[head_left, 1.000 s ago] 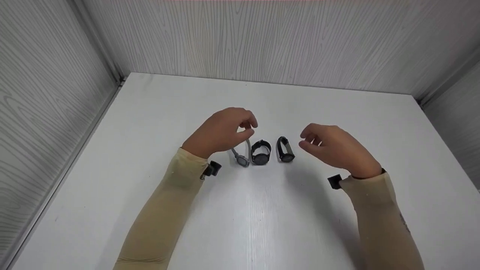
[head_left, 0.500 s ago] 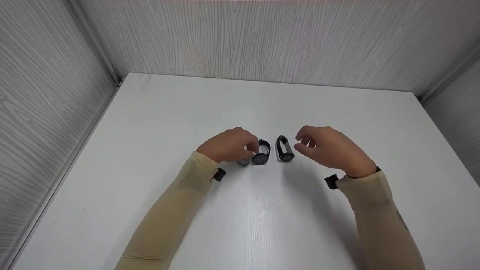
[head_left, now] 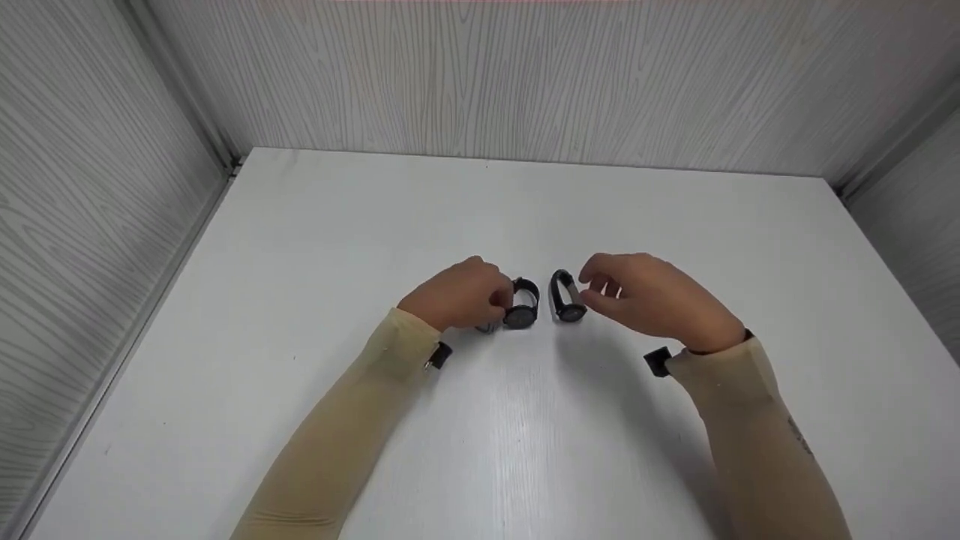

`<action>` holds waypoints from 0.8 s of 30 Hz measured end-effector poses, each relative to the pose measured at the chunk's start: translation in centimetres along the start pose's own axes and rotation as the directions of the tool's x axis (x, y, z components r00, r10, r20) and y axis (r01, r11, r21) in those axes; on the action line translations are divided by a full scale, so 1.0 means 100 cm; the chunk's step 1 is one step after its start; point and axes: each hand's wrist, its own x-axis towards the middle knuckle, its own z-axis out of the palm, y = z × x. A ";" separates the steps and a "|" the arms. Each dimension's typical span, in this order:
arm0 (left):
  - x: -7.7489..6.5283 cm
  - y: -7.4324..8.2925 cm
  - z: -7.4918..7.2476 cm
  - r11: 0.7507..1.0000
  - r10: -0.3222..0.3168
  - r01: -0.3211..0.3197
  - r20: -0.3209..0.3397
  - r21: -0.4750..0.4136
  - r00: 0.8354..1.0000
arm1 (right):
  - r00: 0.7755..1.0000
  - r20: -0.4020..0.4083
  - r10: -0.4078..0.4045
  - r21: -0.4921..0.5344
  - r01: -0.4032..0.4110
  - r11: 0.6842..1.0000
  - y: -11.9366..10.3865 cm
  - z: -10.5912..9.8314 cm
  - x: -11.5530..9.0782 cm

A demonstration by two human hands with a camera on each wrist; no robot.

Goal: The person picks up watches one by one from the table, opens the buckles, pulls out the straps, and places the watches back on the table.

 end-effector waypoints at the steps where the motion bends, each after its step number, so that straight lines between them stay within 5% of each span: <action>1: 0.000 0.000 0.001 1.000 0.003 -0.003 -0.002 0.002 1.000 | 1.000 -0.001 -0.002 -0.001 0.002 1.000 0.000 0.000 0.000; 11: 0.003 0.000 0.001 0.993 0.097 -0.092 -0.069 0.068 0.993 | 1.000 -0.008 -0.012 -0.013 0.012 1.000 0.002 0.003 0.002; 17: -0.001 0.005 -0.007 0.985 0.171 -0.163 -0.147 0.063 0.974 | 0.989 -0.138 -0.046 0.009 0.048 0.999 0.000 0.004 0.003; 21: -0.009 0.011 -0.016 0.962 0.272 -0.258 -0.250 0.086 0.929 | 0.938 -0.338 -0.072 0.069 0.101 0.992 0.001 0.005 0.006; 24: -0.016 0.020 -0.023 0.928 0.371 -0.353 -0.351 0.118 0.860 | 0.878 -0.475 -0.057 0.153 0.146 0.977 0.002 0.005 0.008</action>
